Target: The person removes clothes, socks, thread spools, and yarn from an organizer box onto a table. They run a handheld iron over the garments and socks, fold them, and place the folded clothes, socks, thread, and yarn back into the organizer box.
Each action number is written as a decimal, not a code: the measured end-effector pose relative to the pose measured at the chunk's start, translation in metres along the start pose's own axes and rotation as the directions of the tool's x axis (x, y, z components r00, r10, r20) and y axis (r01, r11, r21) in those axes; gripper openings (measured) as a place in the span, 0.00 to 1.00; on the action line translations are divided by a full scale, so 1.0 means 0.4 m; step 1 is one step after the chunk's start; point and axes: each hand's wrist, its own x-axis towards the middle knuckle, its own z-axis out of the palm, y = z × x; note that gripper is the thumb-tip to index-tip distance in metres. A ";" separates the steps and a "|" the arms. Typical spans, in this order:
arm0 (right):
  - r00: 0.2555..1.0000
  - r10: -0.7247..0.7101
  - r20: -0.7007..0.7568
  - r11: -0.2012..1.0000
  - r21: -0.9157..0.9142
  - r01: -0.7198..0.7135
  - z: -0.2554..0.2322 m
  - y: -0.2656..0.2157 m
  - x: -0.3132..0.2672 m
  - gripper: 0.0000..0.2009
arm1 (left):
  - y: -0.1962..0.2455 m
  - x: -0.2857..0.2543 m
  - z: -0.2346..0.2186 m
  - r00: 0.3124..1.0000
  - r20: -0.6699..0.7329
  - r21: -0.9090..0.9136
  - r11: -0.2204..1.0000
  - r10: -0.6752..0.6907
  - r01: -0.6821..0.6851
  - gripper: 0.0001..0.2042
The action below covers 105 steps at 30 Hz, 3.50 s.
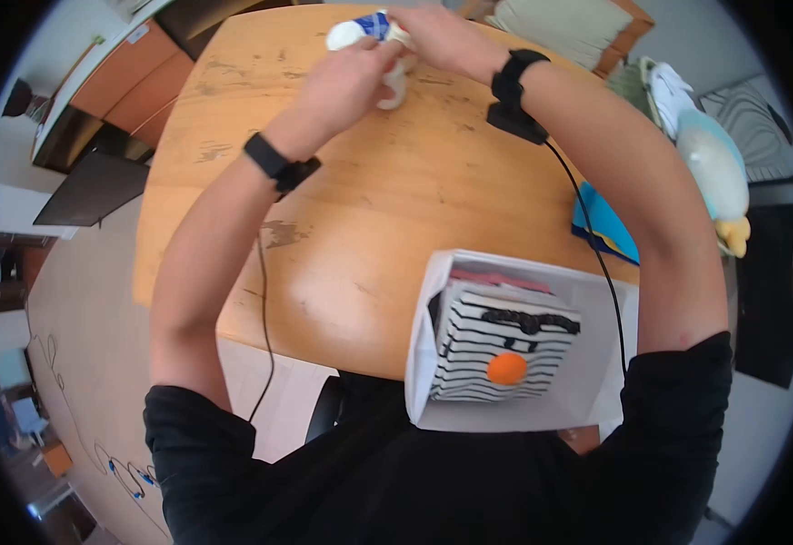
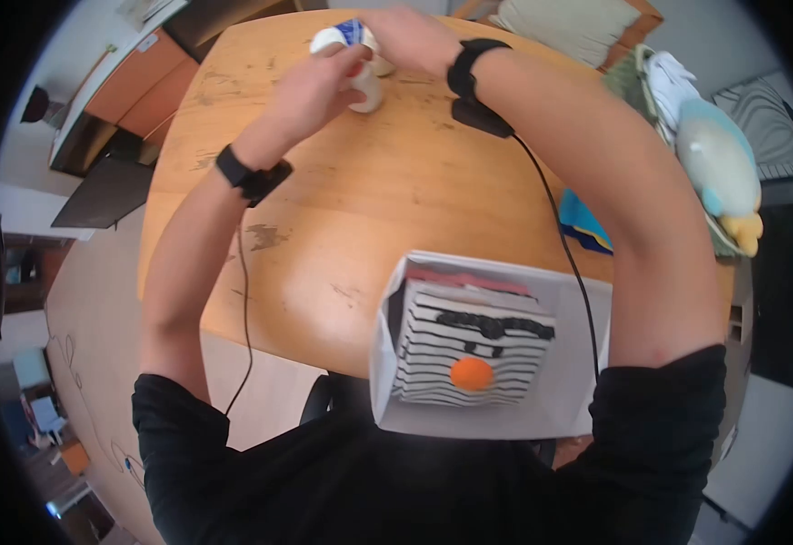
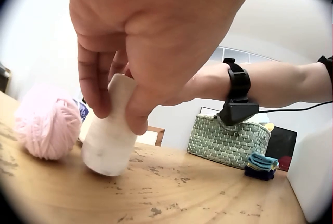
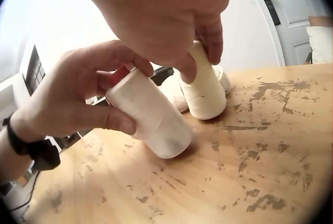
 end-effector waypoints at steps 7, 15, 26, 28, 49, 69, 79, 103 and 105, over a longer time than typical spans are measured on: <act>0.990 0.087 -0.109 0.996 0.024 -0.085 -0.402 -0.116 -0.157 0.14 | 0.261 -0.054 -0.215 0.989 -0.135 -0.058 0.996 0.060 -0.068 0.25; 0.956 0.292 -0.030 0.955 -0.033 -0.293 -0.828 -0.385 -0.662 0.24 | 0.736 -0.167 -0.371 0.959 0.000 -0.423 0.869 0.285 -0.258 0.27; 0.964 0.232 0.129 0.973 -0.013 -0.232 -0.653 -0.385 -0.962 0.17 | 0.974 -0.184 -0.132 0.820 0.375 -0.172 0.902 0.433 -0.397 0.23; 0.961 0.233 0.149 0.972 -0.028 -0.231 -0.588 -0.362 -0.959 0.15 | 0.964 -0.181 -0.078 0.798 0.426 -0.096 0.898 0.427 -0.429 0.22; 0.958 0.213 0.194 0.963 0.126 -0.239 -0.608 -0.328 -0.846 0.15 | 0.337 0.004 -0.150 0.989 -0.147 0.166 0.985 -0.010 0.035 0.27; 0.977 0.211 0.044 0.958 0.188 -0.215 -0.669 -0.490 -1.137 0.12 | 0.917 -0.248 -0.294 0.838 0.221 -0.299 0.852 0.500 -0.429 0.39; 0.978 0.206 -0.012 0.950 0.243 -0.197 -0.614 -0.531 -1.273 0.11 | 1.004 -0.266 -0.045 0.561 0.606 -0.196 0.789 0.564 -0.582 0.17; 0.978 0.205 -0.047 0.944 0.273 -0.185 -0.622 -0.556 -1.305 0.20 | 0.949 -0.142 -0.021 0.673 0.348 -0.171 0.750 0.653 -0.639 0.14; 0.962 0.260 -0.088 0.944 0.231 -0.234 -0.661 -0.512 -1.307 0.19 | 0.946 -0.111 -0.076 0.722 0.300 -0.204 0.781 0.624 -0.590 0.16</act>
